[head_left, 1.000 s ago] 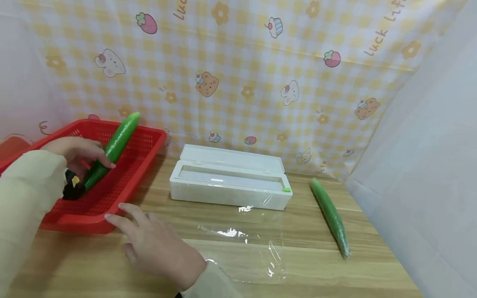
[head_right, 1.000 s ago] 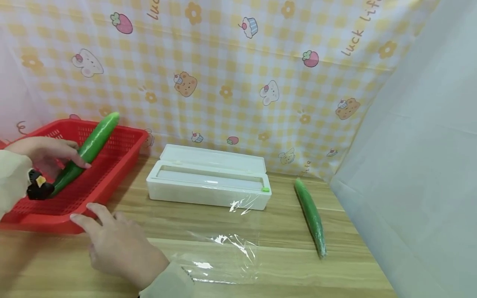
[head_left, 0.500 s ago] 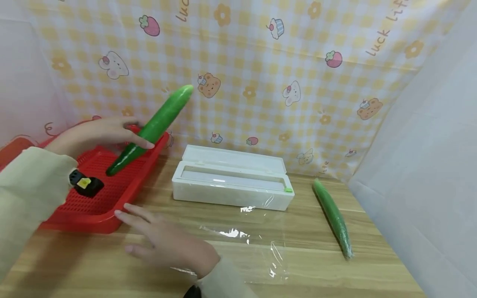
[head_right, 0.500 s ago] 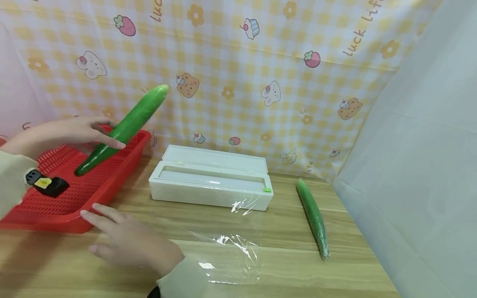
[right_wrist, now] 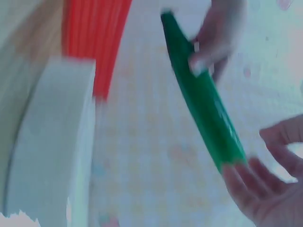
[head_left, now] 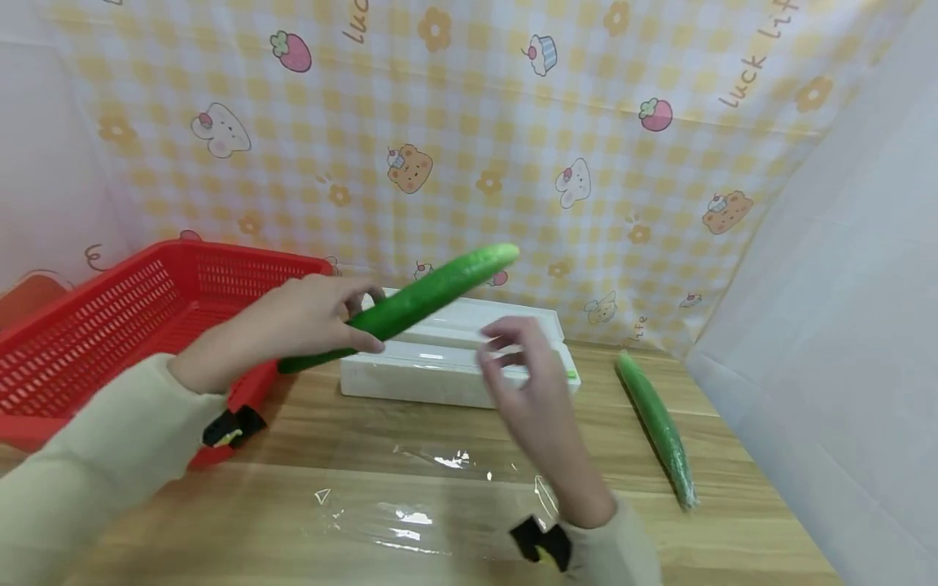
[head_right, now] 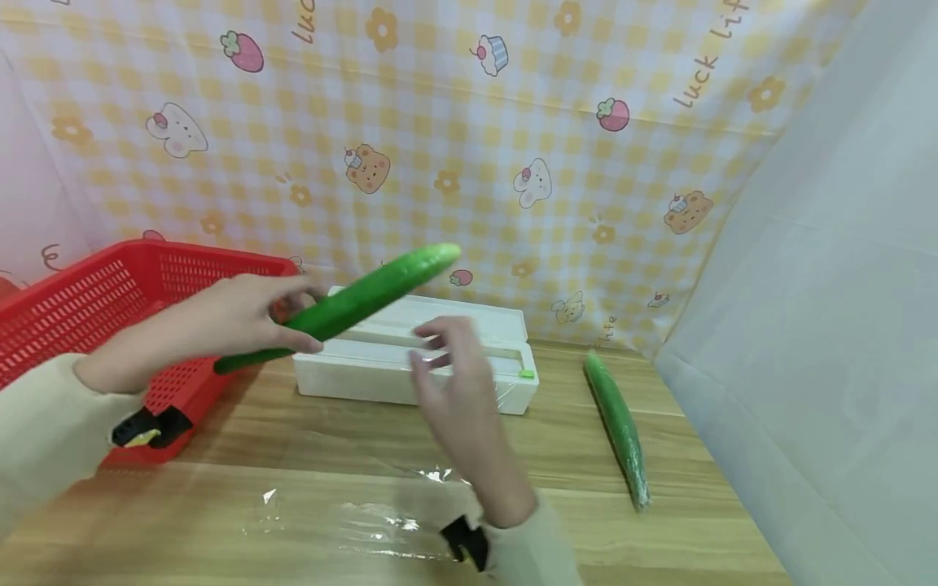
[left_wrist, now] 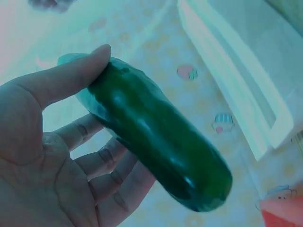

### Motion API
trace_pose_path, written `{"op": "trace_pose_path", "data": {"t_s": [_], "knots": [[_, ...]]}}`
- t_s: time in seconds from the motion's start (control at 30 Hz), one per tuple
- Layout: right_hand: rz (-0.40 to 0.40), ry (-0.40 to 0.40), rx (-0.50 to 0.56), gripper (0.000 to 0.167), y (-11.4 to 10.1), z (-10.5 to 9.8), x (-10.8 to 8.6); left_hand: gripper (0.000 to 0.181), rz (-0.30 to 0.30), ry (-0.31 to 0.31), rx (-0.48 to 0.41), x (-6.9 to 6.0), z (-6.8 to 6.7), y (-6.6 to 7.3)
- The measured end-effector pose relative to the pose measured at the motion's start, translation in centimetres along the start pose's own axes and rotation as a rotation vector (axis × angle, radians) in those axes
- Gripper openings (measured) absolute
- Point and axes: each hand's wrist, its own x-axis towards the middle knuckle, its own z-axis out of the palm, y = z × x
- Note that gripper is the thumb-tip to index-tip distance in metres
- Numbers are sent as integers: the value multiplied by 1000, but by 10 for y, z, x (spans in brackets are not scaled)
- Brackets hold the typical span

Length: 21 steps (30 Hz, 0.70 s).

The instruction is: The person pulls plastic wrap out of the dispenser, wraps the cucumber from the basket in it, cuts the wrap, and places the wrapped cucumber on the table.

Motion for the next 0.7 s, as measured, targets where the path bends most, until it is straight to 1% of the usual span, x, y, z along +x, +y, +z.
{"op": "trace_pose_path", "data": {"t_s": [0.03,0.07,0.1,0.13,0.17,0.23,0.3,0.43,0.5,0.6,0.67,0.7], "knots": [[-6,45,-48,31,5,-10,-1,50,19,5,31,-1,5,4],[-9,72,-90,36,9,-19,-3,48,36,5,62,-2,10,7],[-4,81,-128,41,14,-28,-4,47,50,4,92,-2,15,10],[12,70,-163,45,17,-36,-7,46,59,0,113,-3,20,13],[39,43,-187,48,20,-43,-9,45,69,-8,133,-4,25,15],[80,-29,-208,51,25,-56,-16,44,91,-27,158,-5,36,20],[126,-111,-219,50,27,-64,-23,42,102,-59,166,-7,46,25],[184,-271,-255,44,30,-74,-38,40,125,-110,150,-12,65,31],[217,-354,-267,42,33,-77,-44,40,151,-118,136,-14,73,31],[287,-485,-264,39,39,-80,-52,41,195,-131,76,-17,86,30],[315,-564,-248,36,45,-82,-57,41,211,-159,19,-18,93,27],[327,-603,-242,35,48,-82,-60,41,210,-183,-17,-19,96,26]]}}
